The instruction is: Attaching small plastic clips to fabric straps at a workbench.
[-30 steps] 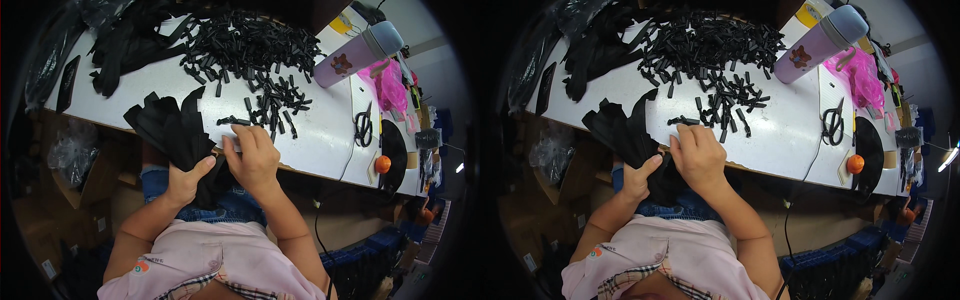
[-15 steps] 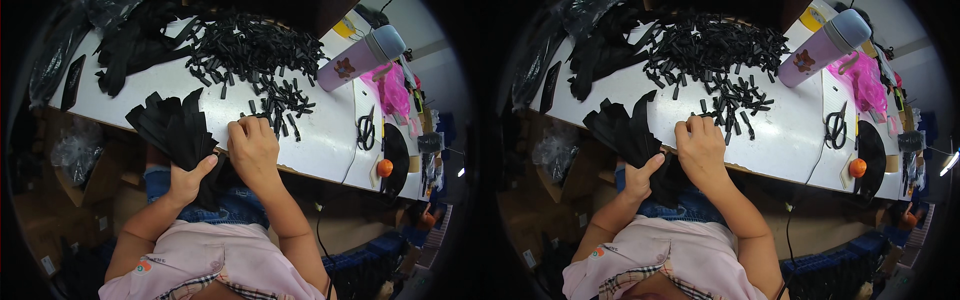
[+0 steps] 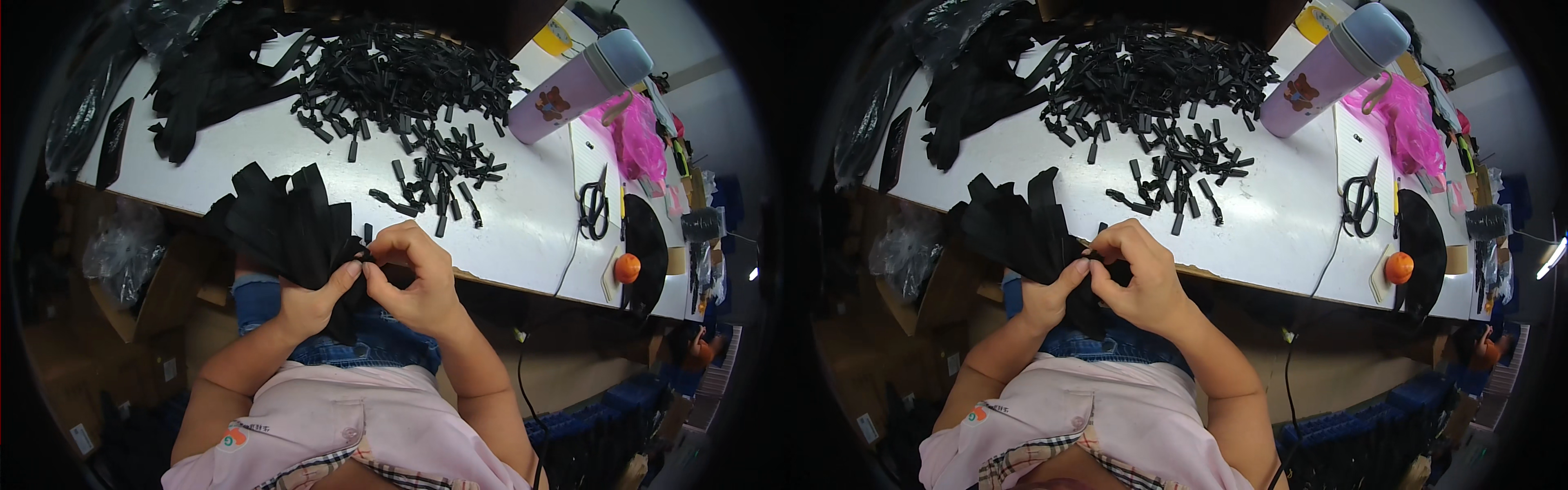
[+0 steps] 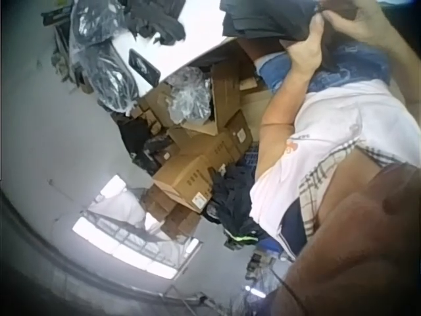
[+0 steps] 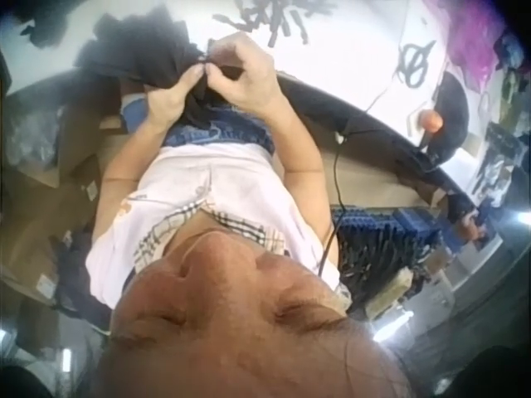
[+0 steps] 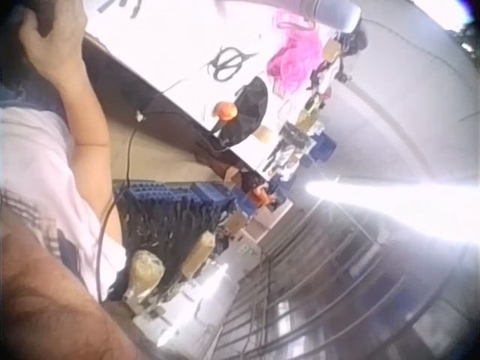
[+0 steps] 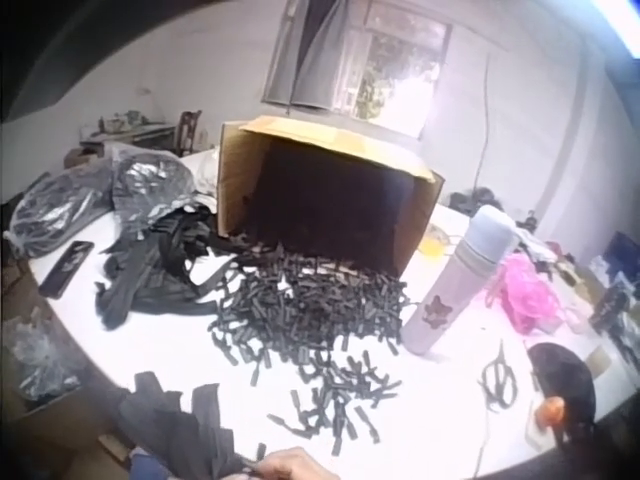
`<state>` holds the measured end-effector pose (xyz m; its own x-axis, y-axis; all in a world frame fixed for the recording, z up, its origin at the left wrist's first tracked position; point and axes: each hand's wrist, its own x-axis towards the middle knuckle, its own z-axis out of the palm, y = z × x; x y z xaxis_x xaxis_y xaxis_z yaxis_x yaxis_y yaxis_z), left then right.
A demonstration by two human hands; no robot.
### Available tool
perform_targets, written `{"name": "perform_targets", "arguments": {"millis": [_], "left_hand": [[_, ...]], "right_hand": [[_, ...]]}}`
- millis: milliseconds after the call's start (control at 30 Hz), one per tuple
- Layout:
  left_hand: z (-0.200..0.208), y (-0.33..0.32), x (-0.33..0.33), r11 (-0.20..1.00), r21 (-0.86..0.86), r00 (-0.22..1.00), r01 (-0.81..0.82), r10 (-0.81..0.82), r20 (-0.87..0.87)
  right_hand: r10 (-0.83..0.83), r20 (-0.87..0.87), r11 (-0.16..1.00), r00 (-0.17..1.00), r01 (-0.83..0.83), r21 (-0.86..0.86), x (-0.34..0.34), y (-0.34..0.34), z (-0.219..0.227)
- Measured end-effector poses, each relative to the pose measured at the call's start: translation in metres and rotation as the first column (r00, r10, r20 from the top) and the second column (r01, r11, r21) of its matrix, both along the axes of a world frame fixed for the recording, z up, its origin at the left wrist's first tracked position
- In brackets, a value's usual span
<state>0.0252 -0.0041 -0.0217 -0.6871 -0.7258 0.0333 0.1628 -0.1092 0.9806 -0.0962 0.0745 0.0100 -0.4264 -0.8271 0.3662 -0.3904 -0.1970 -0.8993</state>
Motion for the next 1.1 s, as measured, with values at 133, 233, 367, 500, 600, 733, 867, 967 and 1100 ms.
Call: {"name": "perform_targets", "arguments": {"millis": [133,233,367,500,600,733,867,967,1100], "left_hand": [[0.004,0.002,-0.003,0.998,-0.067,1.000,0.018,-0.019,-0.016],[0.006,0.003,-0.004,0.994,-0.104,0.999,0.034,-0.036,-0.017],[0.007,0.002,-0.005,0.997,-0.056,0.999,0.045,-0.046,-0.024],[0.005,0.001,-0.004,0.996,-0.068,0.998,0.055,-0.056,-0.012],[0.002,0.003,-0.001,0.999,0.028,0.999,0.034,-0.033,-0.026],[0.008,0.002,-0.003,0.999,0.032,0.993,0.041,-0.037,-0.112],[0.012,0.004,-0.002,0.999,-0.018,0.991,0.028,-0.030,-0.128],[0.013,0.002,0.000,0.992,0.103,0.993,0.071,-0.061,-0.103],[0.018,-0.001,0.003,0.986,0.106,0.987,0.132,-0.121,-0.103]], "right_hand": [[-0.021,0.135,1.000,0.991,0.020,0.012,-0.002,0.004,-0.004],[0.005,0.120,1.000,0.993,-0.005,-0.001,-0.003,0.004,-0.004],[0.071,-0.056,0.997,0.996,-0.072,-0.003,-0.012,0.005,-0.003],[0.068,0.016,0.998,0.998,-0.068,-0.006,-0.011,0.007,-0.004],[0.010,0.035,0.998,0.999,-0.008,-0.055,0.000,0.006,-0.005],[-0.177,0.282,0.983,0.943,0.185,0.000,0.021,0.014,-0.015],[-0.137,0.337,0.987,0.932,0.157,-0.034,0.024,0.012,-0.018],[-0.010,0.616,1.000,0.788,0.024,-0.013,0.019,0.012,-0.014],[0.097,0.798,0.964,0.595,-0.254,0.073,0.001,0.017,-0.011]]}}
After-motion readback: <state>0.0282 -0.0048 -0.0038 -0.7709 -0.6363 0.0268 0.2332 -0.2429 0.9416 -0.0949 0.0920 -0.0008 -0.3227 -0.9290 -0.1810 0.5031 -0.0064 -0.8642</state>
